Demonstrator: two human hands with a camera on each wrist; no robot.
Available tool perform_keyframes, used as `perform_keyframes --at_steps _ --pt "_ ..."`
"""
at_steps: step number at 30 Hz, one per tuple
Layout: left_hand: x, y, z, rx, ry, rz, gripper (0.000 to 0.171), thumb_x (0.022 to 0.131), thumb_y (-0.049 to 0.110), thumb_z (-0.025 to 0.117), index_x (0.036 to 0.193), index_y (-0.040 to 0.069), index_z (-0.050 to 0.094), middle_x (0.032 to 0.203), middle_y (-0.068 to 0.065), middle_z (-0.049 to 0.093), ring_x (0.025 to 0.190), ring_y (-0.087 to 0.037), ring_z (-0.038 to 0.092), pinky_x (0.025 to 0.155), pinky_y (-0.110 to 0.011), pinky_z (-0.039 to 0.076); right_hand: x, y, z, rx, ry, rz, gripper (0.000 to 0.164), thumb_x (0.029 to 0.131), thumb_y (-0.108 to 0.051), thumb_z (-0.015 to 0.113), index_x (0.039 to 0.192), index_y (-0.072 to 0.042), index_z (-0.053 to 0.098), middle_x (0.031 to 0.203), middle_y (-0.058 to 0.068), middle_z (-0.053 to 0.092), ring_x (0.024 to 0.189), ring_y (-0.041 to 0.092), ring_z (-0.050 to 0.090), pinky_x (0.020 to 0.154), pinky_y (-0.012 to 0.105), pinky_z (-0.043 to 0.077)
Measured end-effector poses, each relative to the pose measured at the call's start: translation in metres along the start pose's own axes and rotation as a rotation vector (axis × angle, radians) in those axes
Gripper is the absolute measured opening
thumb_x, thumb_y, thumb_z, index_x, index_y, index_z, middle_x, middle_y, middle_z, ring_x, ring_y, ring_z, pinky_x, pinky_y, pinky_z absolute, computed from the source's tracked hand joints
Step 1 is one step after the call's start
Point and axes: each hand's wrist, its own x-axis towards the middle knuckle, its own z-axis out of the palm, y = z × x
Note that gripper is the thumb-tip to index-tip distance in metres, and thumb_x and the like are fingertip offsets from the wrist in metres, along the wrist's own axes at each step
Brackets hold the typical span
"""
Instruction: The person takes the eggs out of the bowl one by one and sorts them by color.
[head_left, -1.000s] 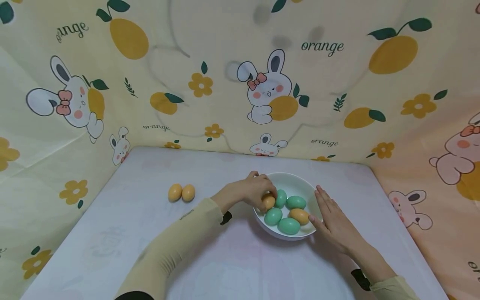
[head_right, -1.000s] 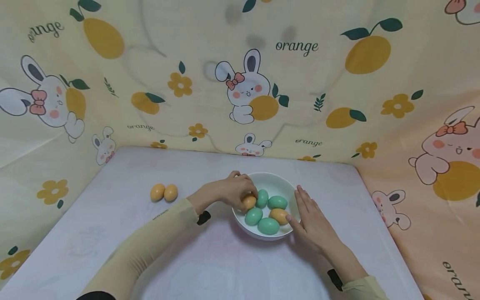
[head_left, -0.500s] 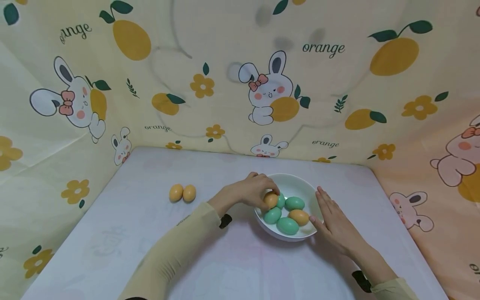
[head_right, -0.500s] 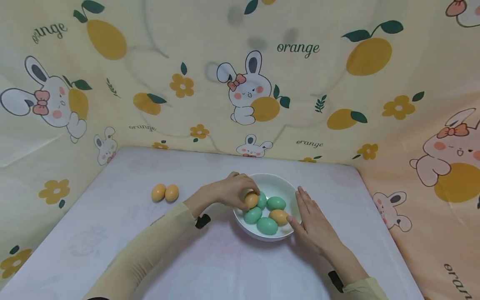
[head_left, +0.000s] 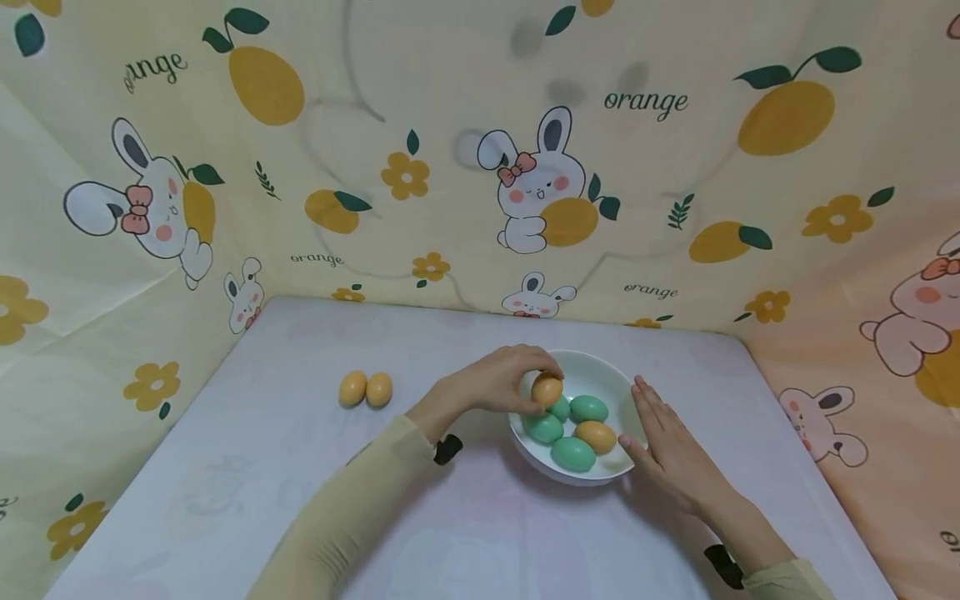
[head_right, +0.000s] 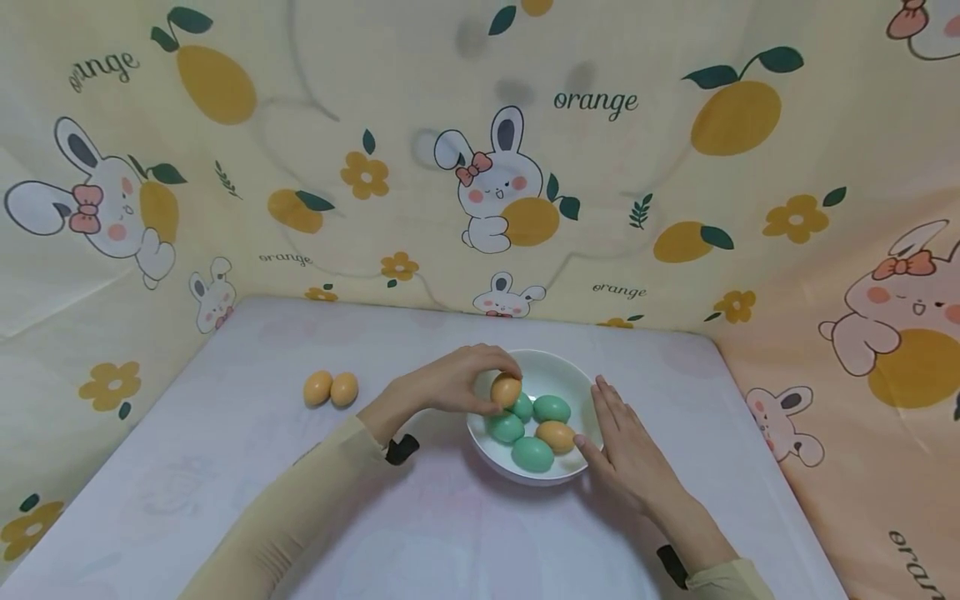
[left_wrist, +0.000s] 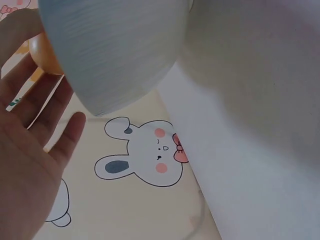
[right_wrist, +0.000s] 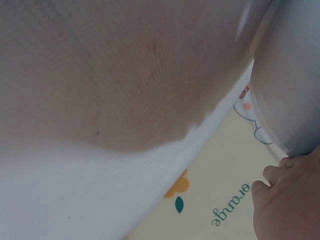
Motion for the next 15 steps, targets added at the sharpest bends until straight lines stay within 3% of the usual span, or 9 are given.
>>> perform_keyframes --at_steps 9,15 --pt "-0.012 0.002 -0.009 -0.092 0.105 0.019 0.049 0.089 0.017 0.083 0.135 0.013 0.065 0.140 0.001 0.062 0.131 -0.015 0.053 0.113 -0.029 0.041 0.000 0.000 0.001 0.001 -0.005 0.012 0.077 0.109 -0.034 0.051 0.164 0.002 0.012 0.172 0.019 0.013 0.160 0.032 0.009 0.125 0.025 -0.003" --pt "-0.023 -0.004 -0.015 -0.084 0.180 0.032 0.052 0.087 0.012 0.084 0.135 0.009 0.065 0.140 -0.004 0.061 0.131 -0.019 0.054 0.111 -0.033 0.044 0.000 0.000 0.001 0.001 -0.014 0.027 0.077 0.109 -0.035 0.051 0.165 0.002 0.012 0.173 0.019 0.012 0.159 0.035 0.011 0.128 0.034 0.003"
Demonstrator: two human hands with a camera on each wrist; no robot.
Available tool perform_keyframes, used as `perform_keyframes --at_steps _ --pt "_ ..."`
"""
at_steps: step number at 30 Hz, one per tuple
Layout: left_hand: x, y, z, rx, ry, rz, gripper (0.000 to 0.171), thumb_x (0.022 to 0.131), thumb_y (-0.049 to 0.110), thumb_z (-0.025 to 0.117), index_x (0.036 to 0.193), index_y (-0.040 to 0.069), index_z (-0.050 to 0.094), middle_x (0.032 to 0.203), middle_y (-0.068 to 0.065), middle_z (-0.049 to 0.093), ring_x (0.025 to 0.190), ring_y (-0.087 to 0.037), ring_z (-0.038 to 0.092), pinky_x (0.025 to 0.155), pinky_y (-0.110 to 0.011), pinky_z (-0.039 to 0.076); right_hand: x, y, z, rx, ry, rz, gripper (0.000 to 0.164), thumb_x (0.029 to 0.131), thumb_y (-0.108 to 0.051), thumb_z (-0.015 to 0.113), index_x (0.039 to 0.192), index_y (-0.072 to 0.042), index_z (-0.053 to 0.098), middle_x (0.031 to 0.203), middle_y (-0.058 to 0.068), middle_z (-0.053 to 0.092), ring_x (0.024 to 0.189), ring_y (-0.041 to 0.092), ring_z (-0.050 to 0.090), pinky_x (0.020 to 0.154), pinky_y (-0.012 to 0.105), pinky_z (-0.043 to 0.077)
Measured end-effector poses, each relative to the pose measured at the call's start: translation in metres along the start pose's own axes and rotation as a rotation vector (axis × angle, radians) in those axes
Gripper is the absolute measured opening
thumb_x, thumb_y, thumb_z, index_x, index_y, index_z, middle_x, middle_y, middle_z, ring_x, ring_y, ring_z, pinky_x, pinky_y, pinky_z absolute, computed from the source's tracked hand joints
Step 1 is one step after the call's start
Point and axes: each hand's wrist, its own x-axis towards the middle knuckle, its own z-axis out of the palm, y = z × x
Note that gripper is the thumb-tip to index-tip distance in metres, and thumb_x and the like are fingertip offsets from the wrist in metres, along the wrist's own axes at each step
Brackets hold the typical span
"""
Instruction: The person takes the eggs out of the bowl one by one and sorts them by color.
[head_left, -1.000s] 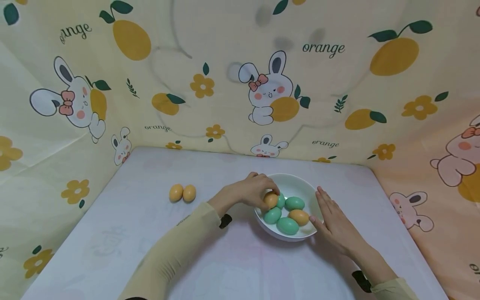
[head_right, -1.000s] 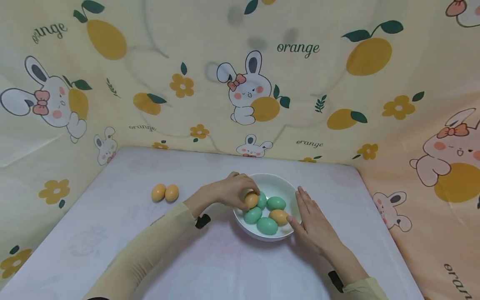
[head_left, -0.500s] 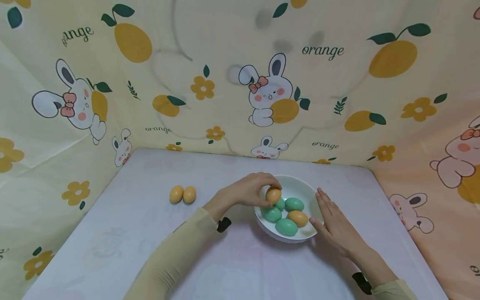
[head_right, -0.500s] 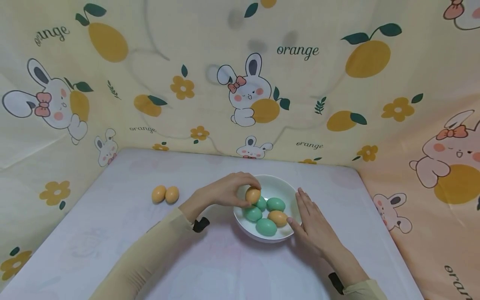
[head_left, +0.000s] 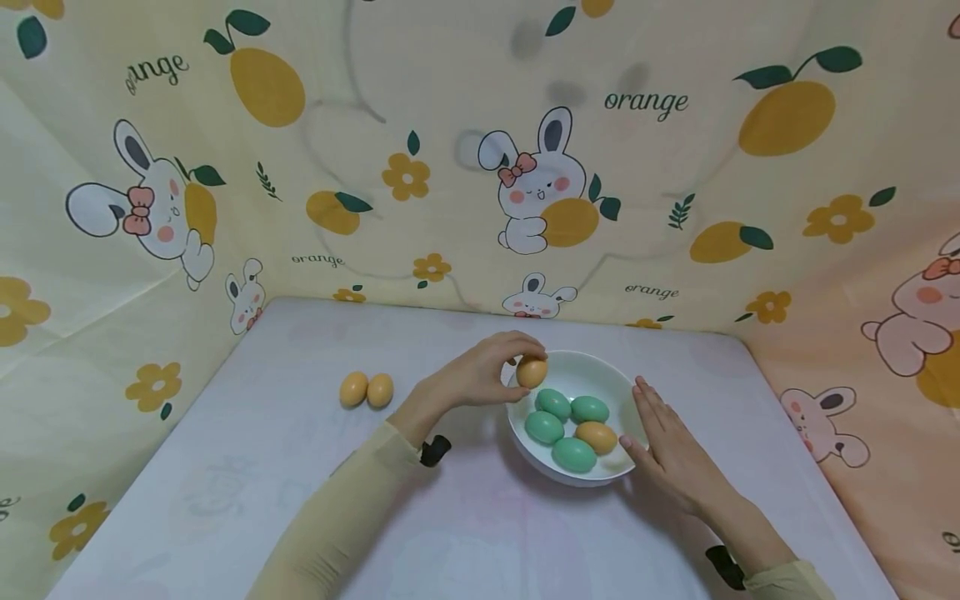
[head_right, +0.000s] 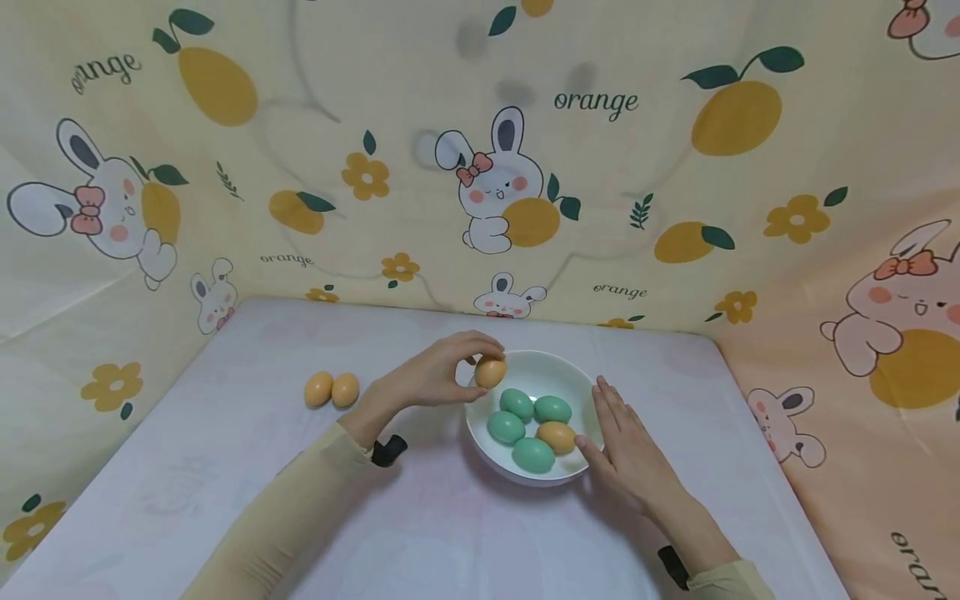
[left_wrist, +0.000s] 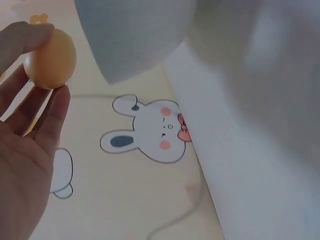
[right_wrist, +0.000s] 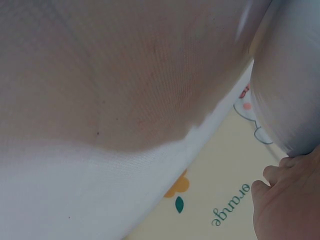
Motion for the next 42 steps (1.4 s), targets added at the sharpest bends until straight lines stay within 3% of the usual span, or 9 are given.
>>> perform_keyframes --at_steps 2,9,13,19,25,30,34,42 --pt "-0.004 -0.004 -0.002 0.002 0.021 -0.001 0.051 0.086 0.011 0.084 0.134 0.009 0.065 0.140 -0.004 0.061 0.130 -0.019 0.055 0.110 -0.033 0.045 0.000 0.000 0.000 -0.003 0.000 0.003 0.077 0.109 -0.036 0.050 0.165 0.002 0.012 0.173 0.018 0.012 0.159 0.035 0.011 0.129 0.036 0.005" --pt "-0.018 -0.017 -0.010 -0.031 0.095 0.024 0.050 0.084 0.003 0.084 0.130 0.002 0.066 0.136 -0.009 0.062 0.125 -0.022 0.058 0.099 -0.026 0.051 0.000 0.002 0.002 -0.007 -0.010 0.007 0.077 0.109 -0.037 0.049 0.165 0.001 0.012 0.173 0.018 0.010 0.160 0.034 0.010 0.125 0.026 -0.003" --pt "-0.028 -0.022 -0.016 -0.032 0.115 0.000 0.051 0.083 0.003 0.084 0.130 0.002 0.065 0.137 -0.010 0.062 0.126 -0.023 0.058 0.099 -0.025 0.052 -0.001 0.002 0.002 -0.006 -0.014 0.012 0.077 0.109 -0.037 0.049 0.165 0.000 0.010 0.173 0.018 0.010 0.160 0.033 0.008 0.128 0.034 0.002" --pt "-0.045 -0.030 -0.026 -0.015 0.141 -0.025 0.052 0.082 0.001 0.085 0.130 0.000 0.065 0.137 -0.011 0.062 0.124 -0.024 0.059 0.098 -0.029 0.054 -0.002 0.001 0.001 -0.003 -0.016 0.014 0.077 0.110 -0.036 0.049 0.165 0.000 0.009 0.173 0.019 0.010 0.160 0.033 0.008 0.128 0.034 0.002" --pt "-0.063 -0.041 -0.034 0.003 0.162 -0.051 0.051 0.081 -0.001 0.084 0.129 -0.001 0.066 0.135 -0.013 0.062 0.125 -0.026 0.059 0.096 -0.033 0.056 -0.002 0.000 0.000 0.000 -0.014 0.009 0.077 0.109 -0.036 0.050 0.165 0.001 0.011 0.172 0.020 0.011 0.160 0.034 0.009 0.129 0.043 0.009" --pt "-0.077 -0.050 -0.041 0.025 0.156 -0.067 0.050 0.081 0.000 0.086 0.127 -0.001 0.066 0.130 -0.012 0.064 0.119 -0.027 0.061 0.097 -0.040 0.055 -0.002 0.000 -0.002 0.003 -0.006 0.001 0.076 0.109 -0.035 0.050 0.165 0.001 0.012 0.172 0.021 0.013 0.159 0.036 0.010 0.129 0.037 0.005" --pt "-0.088 -0.057 -0.046 0.048 0.129 -0.120 0.049 0.081 0.002 0.087 0.125 0.000 0.067 0.126 -0.009 0.065 0.115 -0.025 0.061 0.098 -0.044 0.054 -0.001 0.000 -0.002 0.007 0.000 -0.010 0.077 0.109 -0.034 0.051 0.165 0.001 0.012 0.172 0.022 0.013 0.159 0.036 0.011 0.129 0.036 0.004" --pt "-0.106 -0.069 -0.053 0.115 0.054 -0.293 0.045 0.083 0.011 0.088 0.124 0.007 0.068 0.124 -0.003 0.066 0.117 -0.022 0.061 0.106 -0.044 0.049 0.001 0.000 0.001 0.004 0.006 -0.017 0.077 0.109 -0.033 0.052 0.165 0.001 0.012 0.172 0.021 0.013 0.157 0.042 0.016 0.129 0.038 0.007"
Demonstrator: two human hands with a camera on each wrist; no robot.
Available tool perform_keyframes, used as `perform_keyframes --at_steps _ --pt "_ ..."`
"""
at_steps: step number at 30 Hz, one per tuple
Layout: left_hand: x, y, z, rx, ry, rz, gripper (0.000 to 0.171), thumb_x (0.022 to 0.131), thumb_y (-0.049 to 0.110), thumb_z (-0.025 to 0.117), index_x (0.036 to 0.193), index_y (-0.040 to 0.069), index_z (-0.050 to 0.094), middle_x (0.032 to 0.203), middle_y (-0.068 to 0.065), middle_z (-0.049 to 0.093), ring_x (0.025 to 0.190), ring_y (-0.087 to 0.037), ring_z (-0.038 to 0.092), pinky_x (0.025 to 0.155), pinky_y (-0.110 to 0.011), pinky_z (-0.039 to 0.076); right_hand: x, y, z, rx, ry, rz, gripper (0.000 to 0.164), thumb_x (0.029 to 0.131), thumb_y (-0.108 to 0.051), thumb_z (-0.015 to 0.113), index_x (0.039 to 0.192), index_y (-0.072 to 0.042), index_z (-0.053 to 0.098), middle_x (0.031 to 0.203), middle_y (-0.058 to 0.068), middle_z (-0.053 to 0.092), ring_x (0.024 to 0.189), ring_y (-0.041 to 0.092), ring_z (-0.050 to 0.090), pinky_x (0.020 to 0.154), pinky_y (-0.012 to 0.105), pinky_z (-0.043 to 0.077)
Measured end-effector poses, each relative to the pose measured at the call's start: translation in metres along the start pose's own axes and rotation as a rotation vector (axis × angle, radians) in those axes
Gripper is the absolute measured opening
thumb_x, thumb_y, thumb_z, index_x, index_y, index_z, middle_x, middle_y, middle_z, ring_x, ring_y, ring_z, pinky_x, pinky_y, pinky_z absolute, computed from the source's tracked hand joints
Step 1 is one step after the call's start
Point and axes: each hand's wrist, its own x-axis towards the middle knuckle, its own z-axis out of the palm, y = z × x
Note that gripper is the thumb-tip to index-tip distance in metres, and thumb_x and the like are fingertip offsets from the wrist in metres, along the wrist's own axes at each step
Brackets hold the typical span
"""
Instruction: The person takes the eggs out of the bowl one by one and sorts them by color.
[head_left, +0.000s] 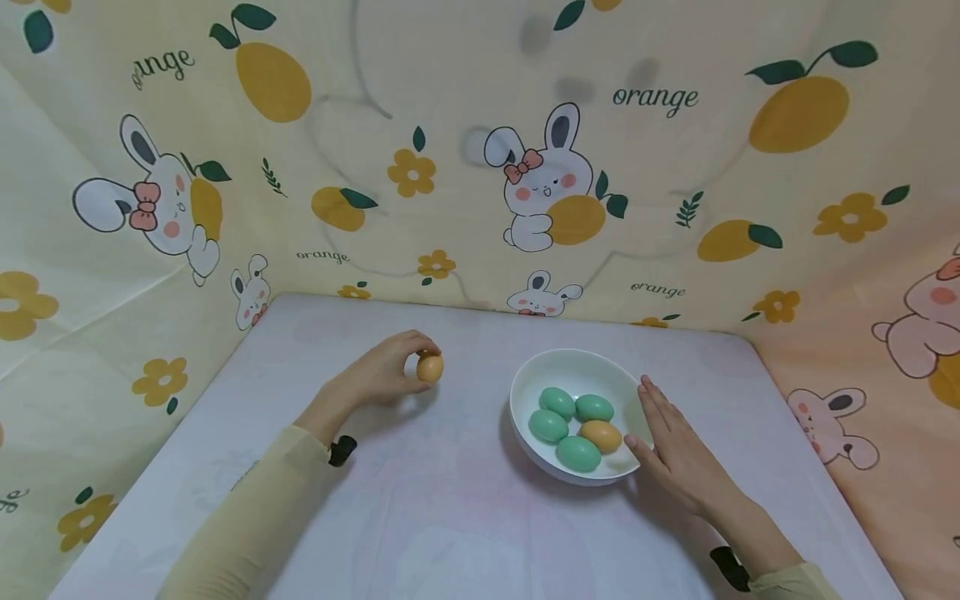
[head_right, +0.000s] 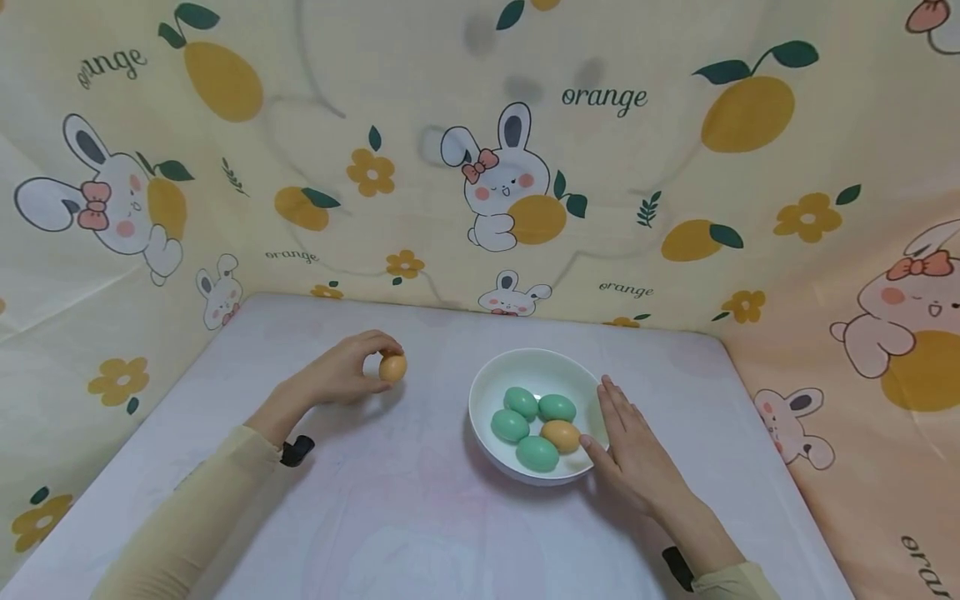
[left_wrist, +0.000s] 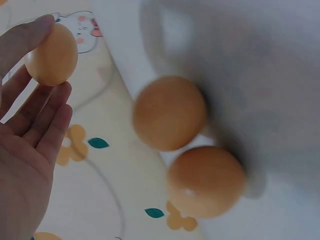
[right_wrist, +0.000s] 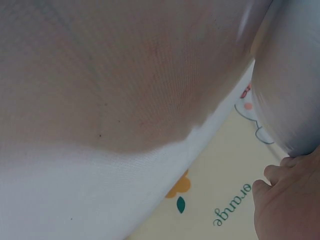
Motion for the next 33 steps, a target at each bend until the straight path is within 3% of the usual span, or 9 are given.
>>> perform_keyframes --at_steps 4,11,25,33 --pt "-0.004 -0.007 -0.001 0.026 -0.030 -0.031 0.044 0.084 0.012 0.087 0.123 0.007 0.069 0.124 -0.004 0.066 0.117 -0.023 0.062 0.105 -0.044 0.050 0.001 0.000 0.000 0.003 -0.006 0.008 0.078 0.109 -0.034 0.051 0.165 0.000 0.010 0.172 0.020 0.012 0.155 0.045 0.018 0.129 0.038 0.006" --pt "-0.009 -0.016 0.001 0.052 -0.058 -0.068 0.045 0.083 0.012 0.086 0.124 0.007 0.069 0.123 -0.005 0.067 0.118 -0.024 0.061 0.106 -0.045 0.049 0.000 -0.001 0.000 0.007 -0.028 0.032 0.078 0.109 -0.037 0.050 0.166 -0.002 0.010 0.173 0.018 0.010 0.157 0.041 0.015 0.128 0.047 0.012" --pt "-0.013 -0.025 0.007 0.035 -0.128 -0.156 0.045 0.084 0.016 0.087 0.125 0.009 0.069 0.125 -0.004 0.066 0.119 -0.026 0.060 0.104 -0.047 0.050 0.000 -0.001 0.001 0.007 -0.025 0.036 0.078 0.109 -0.037 0.050 0.166 -0.002 0.010 0.173 0.017 0.010 0.157 0.040 0.015 0.129 0.039 0.007" --pt "-0.016 -0.029 0.007 0.029 -0.146 -0.156 0.045 0.084 0.015 0.087 0.124 0.009 0.069 0.126 -0.006 0.066 0.116 -0.026 0.061 0.101 -0.046 0.052 -0.001 0.000 0.001 0.004 -0.024 0.038 0.078 0.109 -0.037 0.050 0.166 -0.002 0.010 0.173 0.018 0.011 0.155 0.045 0.018 0.129 0.039 0.006"
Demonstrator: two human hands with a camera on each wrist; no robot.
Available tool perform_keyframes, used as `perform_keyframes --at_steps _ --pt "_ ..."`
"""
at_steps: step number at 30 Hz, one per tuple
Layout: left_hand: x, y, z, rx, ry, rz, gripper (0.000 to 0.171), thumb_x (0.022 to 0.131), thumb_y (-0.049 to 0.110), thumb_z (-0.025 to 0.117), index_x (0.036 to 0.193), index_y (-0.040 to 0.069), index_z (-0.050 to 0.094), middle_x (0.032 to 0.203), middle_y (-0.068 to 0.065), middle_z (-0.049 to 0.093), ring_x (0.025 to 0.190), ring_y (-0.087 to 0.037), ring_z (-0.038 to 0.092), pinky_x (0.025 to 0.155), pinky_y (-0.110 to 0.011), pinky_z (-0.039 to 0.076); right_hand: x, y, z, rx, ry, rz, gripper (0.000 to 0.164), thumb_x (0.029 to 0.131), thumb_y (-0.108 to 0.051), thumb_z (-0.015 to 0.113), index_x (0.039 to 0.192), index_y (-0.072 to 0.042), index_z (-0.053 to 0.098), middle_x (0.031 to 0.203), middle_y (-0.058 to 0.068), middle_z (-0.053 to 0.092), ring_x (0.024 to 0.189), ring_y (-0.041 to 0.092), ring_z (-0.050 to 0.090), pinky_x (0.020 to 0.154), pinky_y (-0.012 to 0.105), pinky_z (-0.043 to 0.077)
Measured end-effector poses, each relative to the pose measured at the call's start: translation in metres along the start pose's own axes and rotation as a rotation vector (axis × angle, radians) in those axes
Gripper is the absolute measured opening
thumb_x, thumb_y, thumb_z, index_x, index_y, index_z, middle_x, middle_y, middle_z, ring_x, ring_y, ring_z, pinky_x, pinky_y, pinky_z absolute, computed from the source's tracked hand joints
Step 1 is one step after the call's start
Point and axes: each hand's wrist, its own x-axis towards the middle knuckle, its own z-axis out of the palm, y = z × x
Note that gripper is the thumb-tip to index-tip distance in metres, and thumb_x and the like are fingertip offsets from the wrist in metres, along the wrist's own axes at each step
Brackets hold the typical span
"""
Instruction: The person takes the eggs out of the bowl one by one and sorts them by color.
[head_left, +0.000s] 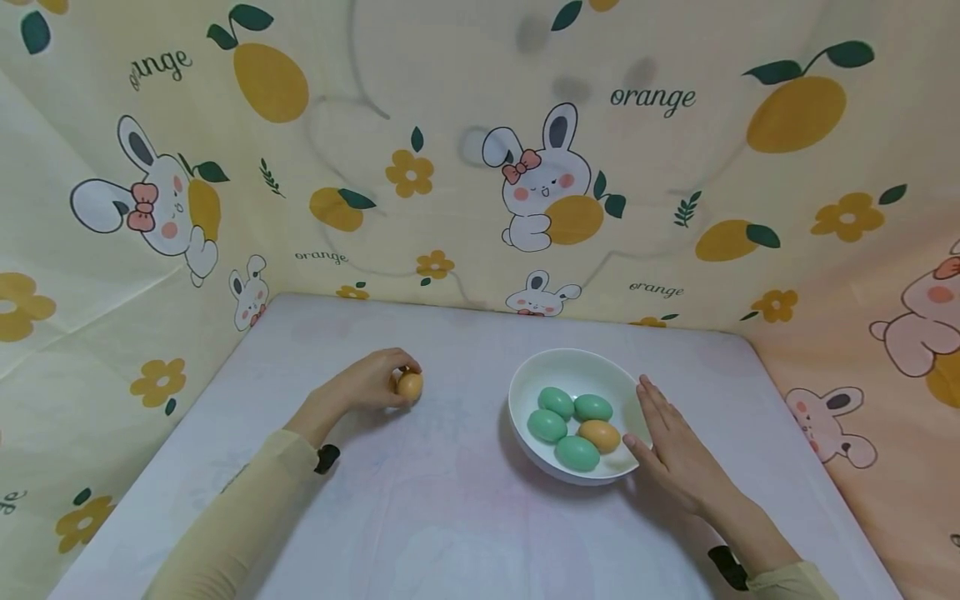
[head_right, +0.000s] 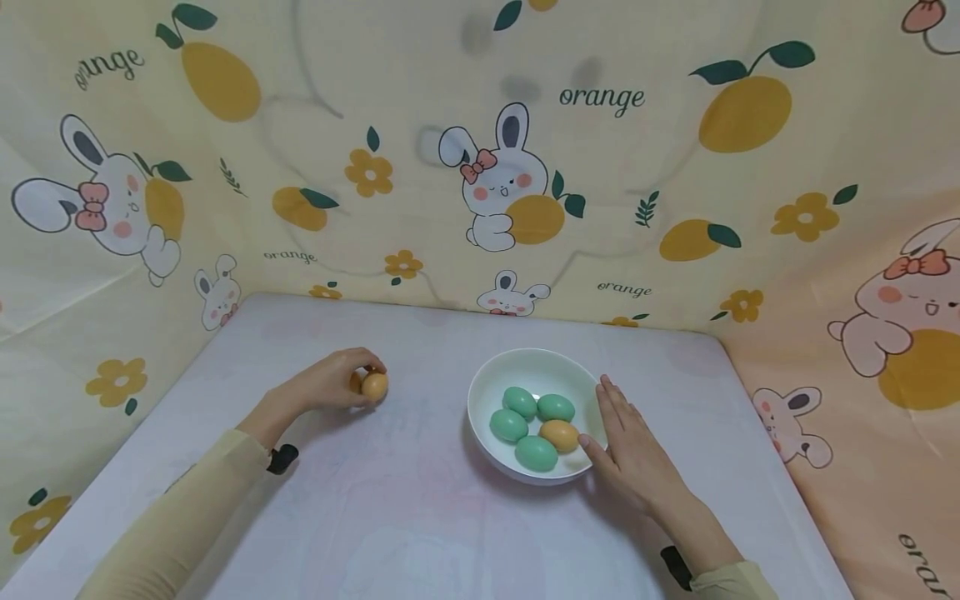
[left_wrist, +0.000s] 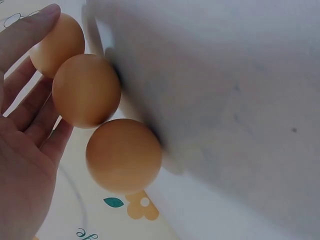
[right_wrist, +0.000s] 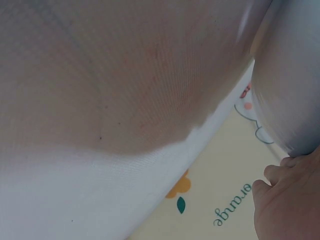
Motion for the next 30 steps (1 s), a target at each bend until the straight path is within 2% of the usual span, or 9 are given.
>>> perform_keyframes --at_steps 4,11,18,23,30 --pt "-0.0006 -0.0023 0.0018 -0.010 -0.011 -0.007 0.046 0.083 0.015 0.088 0.125 0.009 0.068 0.127 -0.005 0.066 0.114 -0.025 0.061 0.101 -0.046 0.052 0.0000 -0.0003 -0.0001 0.004 0.000 0.000 0.078 0.109 -0.038 0.050 0.166 -0.001 0.010 0.173 0.018 0.011 0.156 0.044 0.018 0.129 0.041 0.008" --pt "-0.0019 -0.0046 0.0040 -0.016 -0.021 -0.020 0.047 0.083 0.015 0.088 0.125 0.010 0.068 0.128 -0.006 0.065 0.112 -0.023 0.061 0.100 -0.045 0.052 -0.0002 0.0004 0.0000 0.009 0.021 -0.025 0.077 0.108 -0.035 0.051 0.165 0.001 0.012 0.172 0.019 0.013 0.157 0.042 0.017 0.128 0.032 0.003" --pt "-0.0040 -0.0035 0.0031 -0.006 -0.016 -0.008 0.047 0.082 0.015 0.089 0.125 0.009 0.068 0.127 -0.007 0.066 0.110 -0.024 0.061 0.100 -0.044 0.052 -0.0004 0.0005 0.0000 0.011 0.024 -0.024 0.077 0.109 -0.035 0.051 0.165 0.000 0.012 0.173 0.018 0.013 0.159 0.035 0.012 0.128 0.034 0.004" --pt "-0.0048 -0.0020 0.0024 -0.013 -0.013 -0.003 0.047 0.082 0.014 0.089 0.123 0.009 0.068 0.127 -0.007 0.065 0.110 -0.024 0.061 0.100 -0.046 0.052 0.0000 0.0002 -0.0002 0.012 0.020 -0.016 0.078 0.109 -0.036 0.051 0.165 0.000 0.012 0.173 0.018 0.013 0.158 0.038 0.014 0.128 0.033 0.003" --pt "-0.0045 -0.0027 0.0040 -0.021 -0.015 -0.017 0.045 0.083 0.018 0.089 0.123 0.013 0.068 0.129 -0.004 0.064 0.116 -0.027 0.059 0.104 -0.047 0.050 0.0006 -0.0003 -0.0004 0.009 0.009 -0.002 0.078 0.109 -0.037 0.051 0.165 -0.001 0.011 0.173 0.018 0.012 0.157 0.043 0.017 0.129 0.043 0.009"
